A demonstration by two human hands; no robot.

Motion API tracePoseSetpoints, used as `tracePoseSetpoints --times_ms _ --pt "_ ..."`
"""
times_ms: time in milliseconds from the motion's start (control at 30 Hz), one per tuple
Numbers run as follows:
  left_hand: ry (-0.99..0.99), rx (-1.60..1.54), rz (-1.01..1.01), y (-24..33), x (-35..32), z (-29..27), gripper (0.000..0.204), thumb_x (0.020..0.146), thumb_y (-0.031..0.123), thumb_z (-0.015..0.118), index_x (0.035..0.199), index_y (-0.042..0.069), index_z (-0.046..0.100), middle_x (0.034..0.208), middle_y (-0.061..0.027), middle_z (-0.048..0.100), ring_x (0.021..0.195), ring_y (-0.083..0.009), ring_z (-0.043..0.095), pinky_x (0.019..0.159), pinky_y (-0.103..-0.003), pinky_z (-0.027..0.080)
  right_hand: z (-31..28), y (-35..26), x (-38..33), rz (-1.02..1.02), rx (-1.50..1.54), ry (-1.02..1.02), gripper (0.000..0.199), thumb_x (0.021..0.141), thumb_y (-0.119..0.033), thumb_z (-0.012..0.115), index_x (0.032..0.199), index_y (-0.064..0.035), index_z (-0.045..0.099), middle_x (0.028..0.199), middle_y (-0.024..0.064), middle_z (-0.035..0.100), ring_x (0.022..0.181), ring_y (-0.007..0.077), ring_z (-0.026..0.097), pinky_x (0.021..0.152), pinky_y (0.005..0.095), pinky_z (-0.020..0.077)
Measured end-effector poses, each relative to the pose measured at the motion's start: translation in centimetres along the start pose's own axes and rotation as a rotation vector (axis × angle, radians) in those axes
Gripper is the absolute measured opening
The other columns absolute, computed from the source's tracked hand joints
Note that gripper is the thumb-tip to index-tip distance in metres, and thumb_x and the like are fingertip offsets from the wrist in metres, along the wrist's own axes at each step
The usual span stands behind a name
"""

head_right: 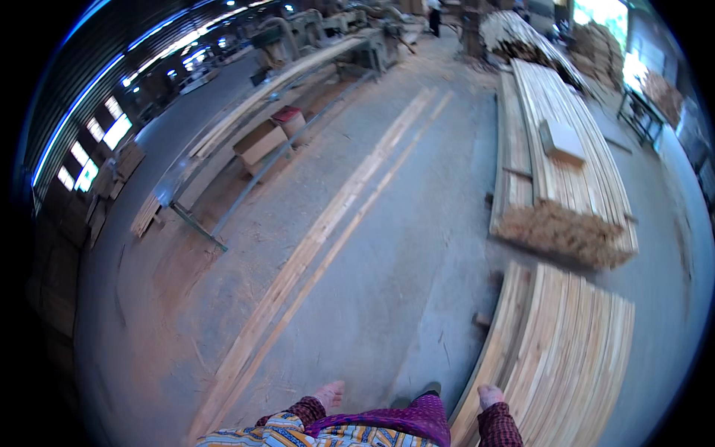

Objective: The person walks to a table and picks up wooden strips, aligning them together on a metal surface. They use a small scraper on the strips before carrying the bundle across the workshop to place it onto a large stack of lumber.

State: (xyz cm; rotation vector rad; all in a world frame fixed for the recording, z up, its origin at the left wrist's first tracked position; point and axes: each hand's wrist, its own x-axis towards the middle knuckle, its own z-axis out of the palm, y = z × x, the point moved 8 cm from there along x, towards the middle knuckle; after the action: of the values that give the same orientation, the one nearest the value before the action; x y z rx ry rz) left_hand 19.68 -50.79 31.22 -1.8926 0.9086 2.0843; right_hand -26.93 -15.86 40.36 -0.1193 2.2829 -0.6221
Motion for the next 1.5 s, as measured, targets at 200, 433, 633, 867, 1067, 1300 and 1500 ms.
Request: tracePoseSetpoints --times_ms 200,433,633,867,1067,1300,1500 --pt "0.01 0.127 0.185 15.1 5.4 4.1 0.042 0.098 0.041 0.065 0.126 0.01 0.064 0.111 -0.0104 0.07 0.096 -0.0279 0.066 0.086 -0.043 0.053 6.1 -6.7 13.6 -0.002 -0.565 -0.487 0.059 0.095 -0.051 0.053 0.13 -0.0062 0.07 0.138 0.021 0.065 0.133 0.036 0.058 0.112 0.0436 0.0446" --pt "0.212 0.686 0.349 33.6 7.8 -0.7 0.042 0.099 0.04 0.06 0.128 0.01 0.061 0.114 -0.0172 0.069 0.107 -0.034 0.065 0.094 -0.044 0.051 9.1 -23.3 33.6 -0.266 -0.878 -0.576 0.058 0.095 -0.054 0.055 0.124 -0.0067 0.071 0.128 0.0188 0.068 0.122 0.0355 0.062 0.104 0.0432 0.0482" --pt "0.299 0.816 0.466 44.6 13.8 -3.4 0.042 0.101 0.039 0.055 0.131 0.01 0.059 0.117 -0.0231 0.068 0.116 -0.0391 0.064 0.1 -0.046 0.049 2.0 -56.8 40.9 -0.299 -0.792 -0.339 0.06 0.094 -0.055 0.058 0.134 -0.0119 0.068 0.135 0.0142 0.068 0.124 0.033 0.064 0.106 0.043 0.0489" --pt "0.305 0.708 0.435 65.7 21.3 -6.7 0.038 0.105 0.028 0.047 0.135 0.008 0.059 0.126 -0.0236 0.066 0.119 -0.0396 0.064 0.104 -0.048 0.049 5.8 -81.0 53.2 -0.337 -0.567 -0.318 0.057 0.097 -0.055 0.054 0.135 -0.0159 0.069 0.138 0.0153 0.066 0.131 0.0329 0.06 0.111 0.0411 0.0453" --pt "0.517 0.742 0.979 93.0 23.3 -15.3 0.037 0.107 0.024 0.04 0.129 0.006 0.064 0.127 -0.0227 0.068 0.117 -0.0413 0.065 0.102 -0.049 0.05 10.7 -92.0 61.2 -0.366 -0.907 -0.531 0.055 0.097 -0.052 0.056 0.136 -0.0148 0.068 0.138 0.0141 0.067 0.13 0.0305 0.061 0.111 0.0403 0.0455" --pt "0.282 0.007 0.668 123.4 25.5 -21.3 0.049 0.1 0.045 0.058 0.132 0.008 0.067 0.113 -0.0134 0.073 0.098 -0.0238 0.066 0.086 -0.04 0.051 18.0 -106.4 66.7 -0.336 -1.012 -0.646 0.055 0.097 -0.054 0.055 0.132 -0.0143 0.071 0.128 0.0142 0.072 0.124 0.0289 0.065 0.105 0.0406 0.0485" --pt "0.219 -0.125 0.92 145.7 28.3 -29.7 0.018 0.098 0.031 0.067 0.1 0.013 0.07 0.085 0.0057 0.06 0.077 -0.0088 0.052 0.068 -0.03 0.043 26.3 -123.9 81.1 -0.487 -1.102 -0.68 0.066 0.094 -0.065 0.055 0.13 -0.0123 0.072 0.135 0.0168 0.068 0.129 0.0336 0.061 0.108 0.0432 0.0465"
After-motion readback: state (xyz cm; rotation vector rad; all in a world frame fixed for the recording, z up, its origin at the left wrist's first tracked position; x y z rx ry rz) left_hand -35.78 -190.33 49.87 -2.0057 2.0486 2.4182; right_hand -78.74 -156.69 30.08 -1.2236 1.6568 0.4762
